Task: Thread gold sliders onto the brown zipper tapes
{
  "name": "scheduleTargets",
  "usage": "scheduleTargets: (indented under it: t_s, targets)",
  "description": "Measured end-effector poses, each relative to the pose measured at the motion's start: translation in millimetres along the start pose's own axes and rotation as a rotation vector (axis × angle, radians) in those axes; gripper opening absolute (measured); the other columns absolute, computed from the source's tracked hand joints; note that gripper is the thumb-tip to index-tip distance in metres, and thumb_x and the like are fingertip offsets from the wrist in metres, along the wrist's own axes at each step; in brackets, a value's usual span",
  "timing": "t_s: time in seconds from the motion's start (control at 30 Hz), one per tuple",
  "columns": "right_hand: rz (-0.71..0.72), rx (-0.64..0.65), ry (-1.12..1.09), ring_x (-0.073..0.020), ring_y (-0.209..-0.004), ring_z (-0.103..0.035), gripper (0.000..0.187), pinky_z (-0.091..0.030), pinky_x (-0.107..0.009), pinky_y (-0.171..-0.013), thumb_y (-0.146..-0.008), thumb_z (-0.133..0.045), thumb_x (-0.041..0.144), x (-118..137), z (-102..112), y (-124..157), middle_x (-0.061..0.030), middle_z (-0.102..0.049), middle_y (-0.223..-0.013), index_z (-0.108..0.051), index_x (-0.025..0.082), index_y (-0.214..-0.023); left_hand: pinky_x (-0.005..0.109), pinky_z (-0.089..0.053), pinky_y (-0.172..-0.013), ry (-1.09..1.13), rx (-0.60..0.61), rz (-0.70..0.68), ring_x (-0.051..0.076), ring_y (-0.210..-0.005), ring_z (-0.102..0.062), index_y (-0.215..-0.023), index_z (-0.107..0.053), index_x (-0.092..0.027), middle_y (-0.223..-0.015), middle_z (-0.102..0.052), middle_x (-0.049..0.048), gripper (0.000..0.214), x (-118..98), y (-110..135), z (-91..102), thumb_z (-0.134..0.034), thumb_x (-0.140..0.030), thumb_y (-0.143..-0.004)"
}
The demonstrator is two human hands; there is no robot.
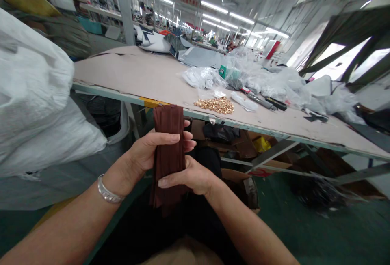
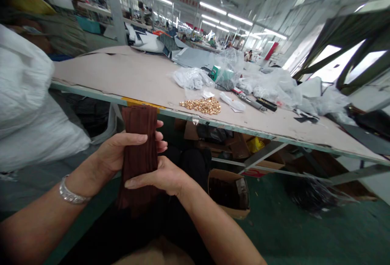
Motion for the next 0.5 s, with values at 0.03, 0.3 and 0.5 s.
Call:
scheduleTargets:
  t_s: [0.03,0.3,0.5]
  targets:
    - [-0.008,0.017,-0.004,-0.0189,-0.082,-0.067,0.044,-0.052,-0.034,-0.082,-0.052,-0.090,0.029,-1,-2,0,0.0004,-0.071,-0.087,-0.072,0.017,-0.091,0.038,-0.062,-0.070,0.014,-0.012,-0.010,0.025,-0.072,-0.075,-0.116,-0.065,-0.016,-0.079,-0.078,0.0062,0.046,-4,1,1.0,-0.061,-0.001,-0.073]
    - [0.098,-0.060,0.015,-0.0234,-0.108,-0.064,0.067,-0.047,-0.039,-0.094,-0.079,-0.059,0.069,6,41,11,-0.0114,-0.065,-0.122,-0.059,0.020,-0.124,0.030,-0.062,-0.067,0.276,-0.015,0.040,0.011,-0.058,-0.065,-0.107,-0.065,-0.013,-0.070,-0.066,-0.0002,0.033,24,20,13.1,-0.055,-0.006,-0.076]
    - [0.006,0.035,0.156,-0.0189,-0.092,-0.069,0.044,-0.052,-0.031,-0.084,-0.080,-0.069,0.052,-11,40,31,-0.0071,-0.073,-0.105,-0.070,0.019,-0.109,0.031,-0.061,-0.070,0.387,-0.012,0.027,0.013,-0.063,-0.067,-0.110,-0.063,-0.012,-0.076,-0.068,0.0020,0.032,28,29,24.6,-0.056,-0.008,-0.079]
Point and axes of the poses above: each hand's wrist, its own y-axis away from the middle knuckle, its own z-axis out of the back of the hand, x = y × z, the point moved 9 cm from there along -y, towards the middle knuckle
